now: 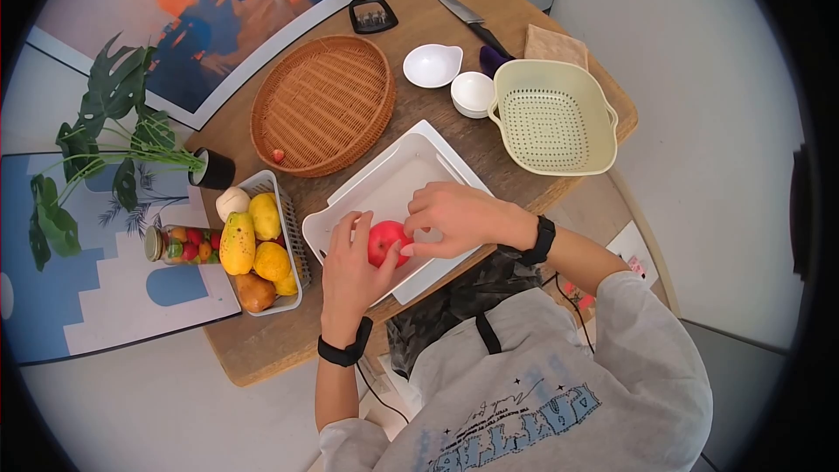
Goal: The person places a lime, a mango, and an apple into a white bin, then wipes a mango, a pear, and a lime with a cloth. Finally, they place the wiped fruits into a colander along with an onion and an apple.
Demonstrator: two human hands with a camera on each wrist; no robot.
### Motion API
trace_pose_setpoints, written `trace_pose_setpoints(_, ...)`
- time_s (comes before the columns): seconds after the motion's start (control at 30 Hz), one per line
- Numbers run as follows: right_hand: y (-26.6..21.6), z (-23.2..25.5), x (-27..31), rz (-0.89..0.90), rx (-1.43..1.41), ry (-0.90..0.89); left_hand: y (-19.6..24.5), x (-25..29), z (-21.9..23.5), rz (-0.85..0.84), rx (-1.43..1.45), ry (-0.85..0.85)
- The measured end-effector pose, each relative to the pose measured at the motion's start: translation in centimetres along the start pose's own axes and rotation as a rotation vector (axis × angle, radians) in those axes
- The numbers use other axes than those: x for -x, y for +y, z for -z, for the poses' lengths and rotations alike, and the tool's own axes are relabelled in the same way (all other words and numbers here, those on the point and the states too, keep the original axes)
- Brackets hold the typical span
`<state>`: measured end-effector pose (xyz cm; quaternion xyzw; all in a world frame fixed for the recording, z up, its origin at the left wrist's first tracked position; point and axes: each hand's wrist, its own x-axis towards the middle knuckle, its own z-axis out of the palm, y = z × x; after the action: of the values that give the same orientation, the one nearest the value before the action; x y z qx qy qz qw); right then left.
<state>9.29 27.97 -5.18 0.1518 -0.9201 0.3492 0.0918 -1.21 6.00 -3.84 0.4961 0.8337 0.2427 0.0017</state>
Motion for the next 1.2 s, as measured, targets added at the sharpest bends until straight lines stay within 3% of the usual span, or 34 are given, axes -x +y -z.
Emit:
trace_pose_setpoints(0.13,0.2,-0.1,0.0,0.008,-0.006,-0.064,-0.4,0.1,-0.3,-0.011,-0.001,0.005)
trace_pose_setpoints(0.23,-1.0,0.0,-0.2,-0.105,0.004,0.068,-0.4,0.2,-0.3,0.016,0.021,-0.006)
trace_pose_setpoints(0.53,-0.4,-0.4,0.1,-0.054,0.020,0.151,0.2,0.2,0.7,-0.015,-0.006,-0.032)
trace_pose_setpoints(0.63,-1.1,0.2,-0.3,-0.089,-0.008,0.105,0.4,0.3,1.0,0.032,0.013,-0.106)
trace_pose_setpoints(0.73,-1.2,0.2,-0.5,-0.077,-0.011,0.101,-0.4,0.6,0.1,-0.038,0.013,-0.034)
trace_pose_setpoints(1.07,-1.4,0.4,-0.8,-0.124,-0.031,0.052,-0.9,1.0,-0.4,-0.042,-0.008,-0.087)
trace_pose_setpoints(1.2,-3.1,2.8,-3.0,0.003,-0.010,-0.122,-1.6,0.9,-0.9,-0.079,-0.011,-0.054)
